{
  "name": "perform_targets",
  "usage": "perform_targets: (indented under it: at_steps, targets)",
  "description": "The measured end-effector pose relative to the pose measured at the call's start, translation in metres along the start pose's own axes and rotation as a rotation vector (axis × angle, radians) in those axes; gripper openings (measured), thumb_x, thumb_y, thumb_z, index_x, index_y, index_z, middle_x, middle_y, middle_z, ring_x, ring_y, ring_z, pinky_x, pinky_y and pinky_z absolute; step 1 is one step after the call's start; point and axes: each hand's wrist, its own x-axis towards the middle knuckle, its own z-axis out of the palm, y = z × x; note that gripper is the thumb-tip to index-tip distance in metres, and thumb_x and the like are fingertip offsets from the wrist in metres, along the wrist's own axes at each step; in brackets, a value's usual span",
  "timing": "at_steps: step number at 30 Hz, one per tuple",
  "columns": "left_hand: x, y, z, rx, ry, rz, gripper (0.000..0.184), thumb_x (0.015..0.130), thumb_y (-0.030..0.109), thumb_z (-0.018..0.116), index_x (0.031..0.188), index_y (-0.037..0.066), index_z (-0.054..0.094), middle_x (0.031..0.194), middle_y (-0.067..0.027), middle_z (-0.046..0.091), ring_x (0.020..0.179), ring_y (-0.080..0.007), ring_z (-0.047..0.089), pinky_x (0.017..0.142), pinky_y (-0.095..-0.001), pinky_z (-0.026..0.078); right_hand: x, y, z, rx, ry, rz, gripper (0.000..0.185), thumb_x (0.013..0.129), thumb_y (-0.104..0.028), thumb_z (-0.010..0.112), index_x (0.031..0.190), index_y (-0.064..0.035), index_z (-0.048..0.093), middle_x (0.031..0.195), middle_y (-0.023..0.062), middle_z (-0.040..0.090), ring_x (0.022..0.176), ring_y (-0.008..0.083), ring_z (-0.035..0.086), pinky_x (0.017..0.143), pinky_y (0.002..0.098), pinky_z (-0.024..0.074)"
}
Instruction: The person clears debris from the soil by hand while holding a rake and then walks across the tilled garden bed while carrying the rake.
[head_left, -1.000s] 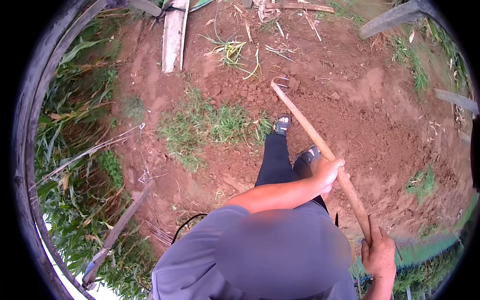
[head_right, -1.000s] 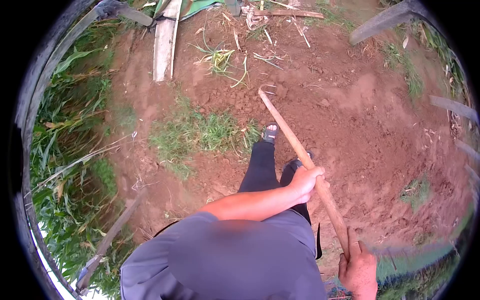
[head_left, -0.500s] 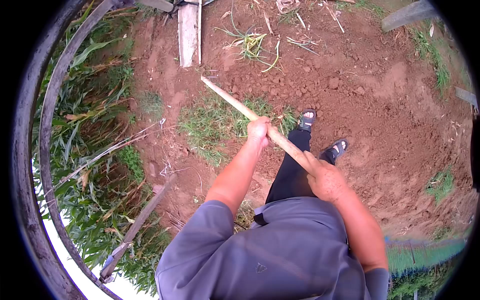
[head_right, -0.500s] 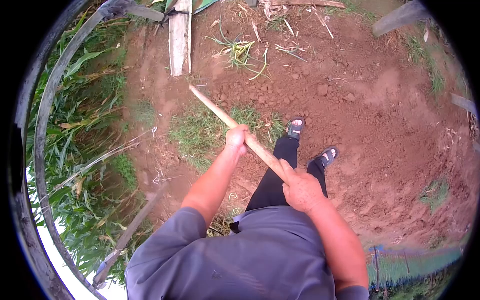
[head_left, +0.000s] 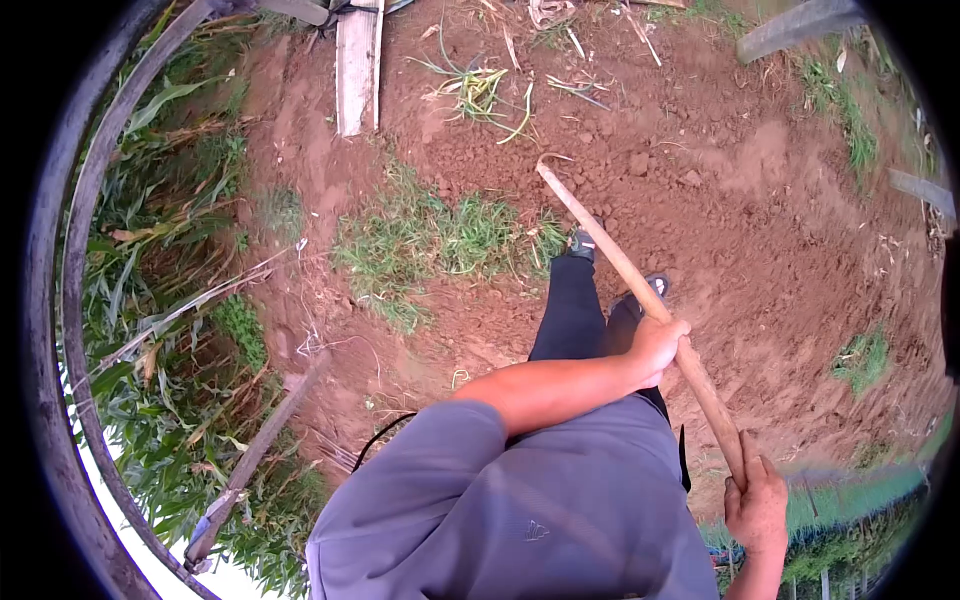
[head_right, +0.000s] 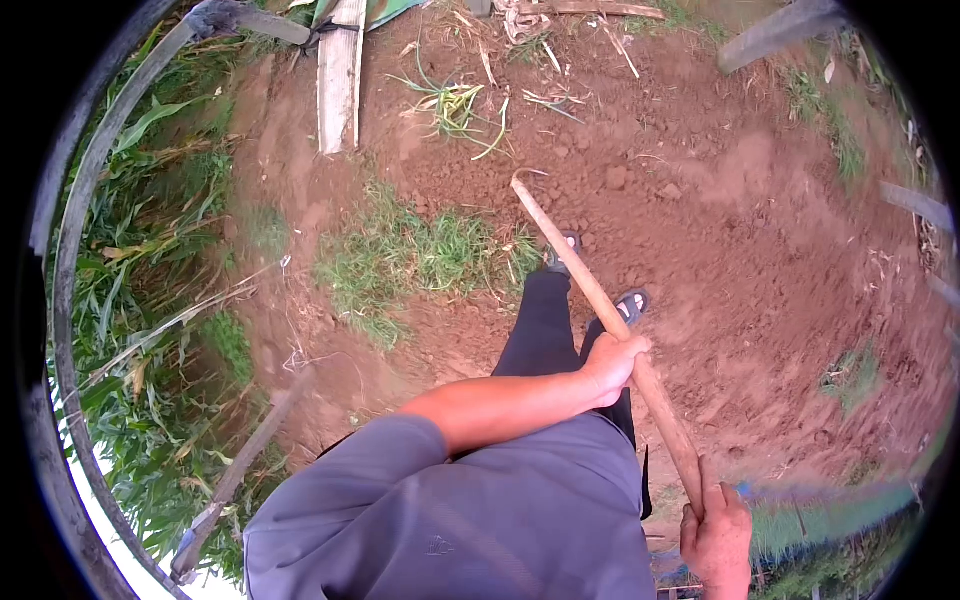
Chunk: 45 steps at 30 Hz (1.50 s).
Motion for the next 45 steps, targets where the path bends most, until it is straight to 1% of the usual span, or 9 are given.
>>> perform_targets:
  at_steps: [6, 8, 10, 12, 17, 24, 34, 38, 45]
  targets:
    - [-0.038, -0.022, 0.059, 0.0, -0.198, -0.06, 0.018, 0.091, 0.019, 0.065, 0.093, 0.005, 0.056, 0.082, -0.0061, 0.06, 0.072, -0.0217, 0.065, 0.061, -0.0409, 0.056, -0.073, -0.002, -0.031, -0.059, 0.131, -0.008, 0.074, 0.075, -0.001, 0.057, 0.147, 0.0017, 0.041, 0.091, 0.029, 0.06, 0.085, 0.0484, 0.059, 0.072, 0.0515, 0.0482]
    - [-0.055, -0.021, 0.074, -0.051, -0.306, -0.129, 0.02, 0.093, 0.023, 0.066, 0.094, 0.006, 0.056, 0.085, -0.0054, 0.059, 0.074, -0.021, 0.064, 0.064, -0.0422, 0.057, -0.09, -0.006, -0.054, -0.214, 0.123, 0.135, 0.038, 0.087, -0.017, 0.066, 0.125, -0.0091, 0.063, 0.093, 0.0191, 0.064, 0.079, 0.0419, 0.062, 0.071, 0.0495, 0.0531]
    - [-0.054, -0.022, 0.078, -0.054, -0.301, -0.101, 0.02, 0.093, 0.024, 0.066, 0.095, 0.006, 0.056, 0.085, -0.0052, 0.059, 0.074, -0.0203, 0.063, 0.066, -0.0425, 0.058, -0.088, 0.004, -0.063, -0.269, 0.039, 0.131, 0.05, 0.09, -0.017, 0.063, 0.139, -0.0089, 0.055, 0.098, 0.0211, 0.064, 0.079, 0.0418, 0.062, 0.071, 0.05, 0.0526]
    - [-0.038, -0.013, 0.063, -0.083, -0.263, -0.082, 0.02, 0.094, 0.023, 0.065, 0.097, 0.005, 0.056, 0.085, -0.0057, 0.059, 0.074, -0.0206, 0.064, 0.065, -0.0424, 0.058, -0.057, 0.005, -0.063, -0.187, -0.06, 0.041, 0.074, 0.077, -0.007, 0.063, 0.147, -0.0006, 0.04, 0.096, 0.0278, 0.06, 0.084, 0.0472, 0.063, 0.075, 0.0509, 0.0522]
    - [0.046, 0.009, -0.037, 0.014, 0.034, 0.042, 0.023, 0.094, 0.021, 0.063, 0.1, 0.0, 0.056, 0.086, -0.0112, 0.061, 0.074, -0.0297, 0.068, 0.066, -0.0486, 0.06, 0.062, 0.023, -0.001, -0.116, -0.028, -0.194, 0.071, 0.081, -0.011, 0.062, 0.148, -0.006, 0.039, 0.114, 0.0267, 0.062, 0.101, 0.0438, 0.062, 0.09, 0.0494, 0.051]
    - [0.029, 0.091, -0.119, -0.032, 0.306, 0.15, 0.014, 0.086, 0.011, 0.065, 0.091, 0.002, 0.055, 0.079, -0.0084, 0.057, 0.067, -0.0246, 0.062, 0.062, -0.0444, 0.058, 0.122, -0.043, 0.043, 0.054, -0.015, -0.341, 0.068, 0.086, -0.018, 0.063, 0.148, -0.0061, 0.037, 0.108, 0.0267, 0.062, 0.104, 0.043, 0.062, 0.092, 0.0487, 0.0499]
    - [-0.026, 0.036, 0.044, -0.014, -0.294, -0.152, 0.032, 0.093, 0.039, 0.054, 0.106, 0.01, 0.052, 0.095, -0.0112, 0.064, 0.085, -0.0275, 0.068, 0.066, -0.0471, 0.055, -0.031, -0.055, -0.076, -0.108, 0.426, -0.084, 0.05, 0.08, -0.016, 0.071, 0.126, -0.0029, 0.06, 0.099, 0.0207, 0.062, 0.081, 0.0413, 0.063, 0.069, 0.0489, 0.0493]
    - [-0.027, 0.016, 0.095, 0.087, -0.397, -0.237, 0.03, 0.093, 0.039, 0.055, 0.101, 0.01, 0.053, 0.084, -0.0097, 0.065, 0.071, -0.0254, 0.068, 0.055, -0.0421, 0.054, -0.066, -0.056, -0.067, -0.168, 0.615, -0.063, 0.034, 0.08, -0.012, 0.07, 0.112, -0.002, 0.064, 0.091, 0.0184, 0.064, 0.074, 0.0383, 0.063, 0.065, 0.0455, 0.0496]
    - [-0.096, -0.009, 0.157, 0.149, -0.486, -0.121, 0.028, 0.091, 0.035, 0.063, 0.087, 0.008, 0.057, 0.071, -0.0097, 0.066, 0.054, -0.0218, 0.065, 0.043, -0.0367, 0.048, -0.125, -0.021, -0.061, -0.093, 1.024, -0.48, 0.019, 0.086, -0.017, 0.062, 0.086, 0.0012, 0.062, 0.087, 0.0171, 0.063, 0.075, 0.0316, 0.06, 0.068, 0.0409, 0.0474]
